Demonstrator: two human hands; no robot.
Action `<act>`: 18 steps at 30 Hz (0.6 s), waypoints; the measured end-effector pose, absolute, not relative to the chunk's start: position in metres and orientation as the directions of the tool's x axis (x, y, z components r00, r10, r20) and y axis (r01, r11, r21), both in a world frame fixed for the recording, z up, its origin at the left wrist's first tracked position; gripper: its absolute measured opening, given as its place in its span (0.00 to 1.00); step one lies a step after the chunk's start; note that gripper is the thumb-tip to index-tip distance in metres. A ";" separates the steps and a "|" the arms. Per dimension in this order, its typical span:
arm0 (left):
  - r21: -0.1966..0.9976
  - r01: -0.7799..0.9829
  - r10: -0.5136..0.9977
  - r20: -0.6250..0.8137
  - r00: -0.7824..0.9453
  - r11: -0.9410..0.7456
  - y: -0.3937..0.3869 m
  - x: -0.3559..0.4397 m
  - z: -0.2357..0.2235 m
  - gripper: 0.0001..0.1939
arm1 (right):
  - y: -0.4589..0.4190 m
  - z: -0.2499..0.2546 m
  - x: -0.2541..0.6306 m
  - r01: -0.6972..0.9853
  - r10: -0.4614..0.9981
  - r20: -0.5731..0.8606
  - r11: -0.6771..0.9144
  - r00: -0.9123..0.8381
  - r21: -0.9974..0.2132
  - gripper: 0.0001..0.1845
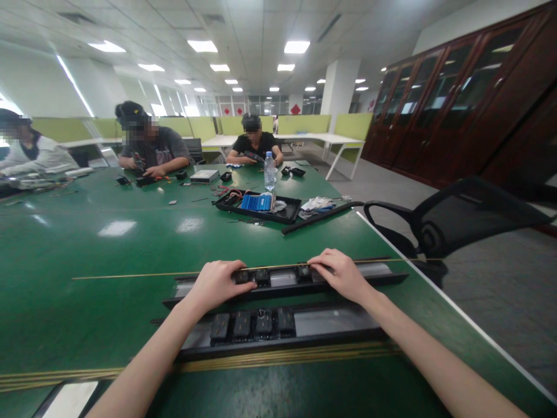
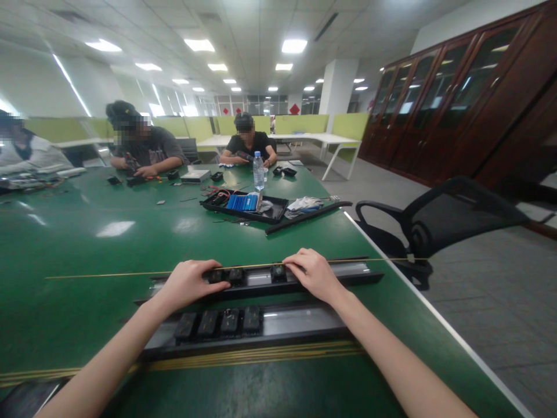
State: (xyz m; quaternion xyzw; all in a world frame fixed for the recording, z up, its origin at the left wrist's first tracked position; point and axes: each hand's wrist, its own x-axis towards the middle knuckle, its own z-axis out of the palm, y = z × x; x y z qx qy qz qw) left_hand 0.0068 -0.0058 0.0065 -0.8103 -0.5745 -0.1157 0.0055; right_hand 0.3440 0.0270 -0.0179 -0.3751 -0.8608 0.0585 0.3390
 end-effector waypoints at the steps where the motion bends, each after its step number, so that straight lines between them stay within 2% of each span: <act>1: 0.131 0.931 0.930 0.194 0.313 -0.341 -0.006 0.007 0.007 0.22 | 0.027 -0.018 0.344 0.607 0.686 0.539 0.711 -0.488 -0.356 0.09; 18: 0.243 0.903 0.928 0.209 0.308 -0.355 -0.003 0.005 0.002 0.22 | 0.028 -0.018 0.344 0.587 0.697 0.539 0.705 -0.473 -0.397 0.10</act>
